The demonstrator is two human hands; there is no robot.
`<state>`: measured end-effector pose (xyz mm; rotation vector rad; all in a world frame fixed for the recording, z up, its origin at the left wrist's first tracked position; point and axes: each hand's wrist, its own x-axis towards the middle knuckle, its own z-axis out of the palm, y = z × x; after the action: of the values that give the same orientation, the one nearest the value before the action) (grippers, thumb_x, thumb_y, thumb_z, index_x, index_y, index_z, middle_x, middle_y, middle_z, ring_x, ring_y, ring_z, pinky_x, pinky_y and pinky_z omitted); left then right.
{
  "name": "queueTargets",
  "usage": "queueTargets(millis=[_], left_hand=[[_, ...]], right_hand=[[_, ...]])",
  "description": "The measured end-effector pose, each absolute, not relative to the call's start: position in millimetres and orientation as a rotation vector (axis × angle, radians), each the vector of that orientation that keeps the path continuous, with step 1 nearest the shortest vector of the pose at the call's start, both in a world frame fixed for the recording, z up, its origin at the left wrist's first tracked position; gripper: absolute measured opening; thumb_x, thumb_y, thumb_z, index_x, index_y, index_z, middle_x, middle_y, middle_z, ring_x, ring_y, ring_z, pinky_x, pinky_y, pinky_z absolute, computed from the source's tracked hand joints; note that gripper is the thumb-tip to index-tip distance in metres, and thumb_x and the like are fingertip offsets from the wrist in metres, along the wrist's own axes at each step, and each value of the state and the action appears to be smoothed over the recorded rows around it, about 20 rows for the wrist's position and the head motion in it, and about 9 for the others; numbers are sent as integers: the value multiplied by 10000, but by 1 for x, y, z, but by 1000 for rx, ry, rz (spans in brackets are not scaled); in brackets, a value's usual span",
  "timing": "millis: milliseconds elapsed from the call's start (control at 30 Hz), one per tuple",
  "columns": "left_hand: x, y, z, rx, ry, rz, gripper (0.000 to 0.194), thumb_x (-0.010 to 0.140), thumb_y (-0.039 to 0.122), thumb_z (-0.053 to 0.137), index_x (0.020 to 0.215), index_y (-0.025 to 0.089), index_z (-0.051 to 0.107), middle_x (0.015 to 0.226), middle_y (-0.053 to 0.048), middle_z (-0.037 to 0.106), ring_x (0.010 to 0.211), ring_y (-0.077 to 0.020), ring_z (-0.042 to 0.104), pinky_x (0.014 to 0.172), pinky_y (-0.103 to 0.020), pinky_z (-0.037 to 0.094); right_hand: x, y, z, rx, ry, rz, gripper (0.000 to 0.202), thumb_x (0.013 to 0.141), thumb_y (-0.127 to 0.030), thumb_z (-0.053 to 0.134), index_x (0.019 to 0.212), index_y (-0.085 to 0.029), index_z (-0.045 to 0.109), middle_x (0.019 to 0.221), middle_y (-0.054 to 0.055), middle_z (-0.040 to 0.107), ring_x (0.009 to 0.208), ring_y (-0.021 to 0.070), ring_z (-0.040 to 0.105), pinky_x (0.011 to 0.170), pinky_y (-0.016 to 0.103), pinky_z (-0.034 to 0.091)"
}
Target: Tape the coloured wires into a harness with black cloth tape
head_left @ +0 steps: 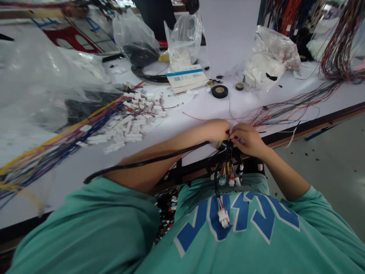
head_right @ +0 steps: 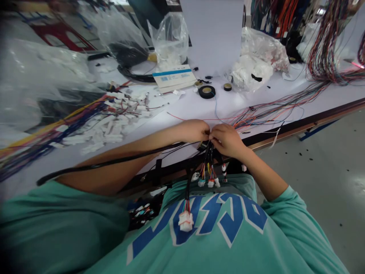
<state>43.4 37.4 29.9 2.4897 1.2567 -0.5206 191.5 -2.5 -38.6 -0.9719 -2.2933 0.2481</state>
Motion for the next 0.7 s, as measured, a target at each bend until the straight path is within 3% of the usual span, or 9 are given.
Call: queueTargets(millis=[100,200,367,567,700], left_hand=[[40,46,22,2249,1200,-412,153,660,196,502,633,154,647,434,11,503,453,-130,478,492,-239,344],[37,51,13,1971,1151,-278,135,600,115,490,480,159,533,345,46,374,342,-84,352,409,-221,264],[31,60,-3,1638,995,-233,188,575,137,507,400,165,444,349,30,373,294,-59,282,332,-209,179],[30,60,-11,1403,1044,-262,209,592,145,501,395,164,435,337,28,341,265,-61,270,294,-193,138],[29,58,-14,1229,1084,-233,232,609,143,493,381,151,448,327,19,334,258,-52,262,276,-172,123]], right_hand=[[187,-19,-45,-1011,-2366,118,179,822,-241,482,917,-179,620,954,102,616,910,226,524,800,384,414],[185,-28,-53,-1055,-2388,12,219,850,-245,461,979,-167,620,990,112,618,934,229,522,819,390,423],[193,-36,-62,-949,-2353,-114,220,871,-185,412,959,-151,611,1003,114,627,979,219,528,850,370,443],[192,-36,-38,-865,-2356,-2,276,858,-153,385,1095,-147,527,1079,126,597,1027,191,523,861,350,431],[173,-31,-20,-596,-2763,-22,213,845,-161,400,948,-162,586,1019,92,626,1046,200,513,949,366,336]])
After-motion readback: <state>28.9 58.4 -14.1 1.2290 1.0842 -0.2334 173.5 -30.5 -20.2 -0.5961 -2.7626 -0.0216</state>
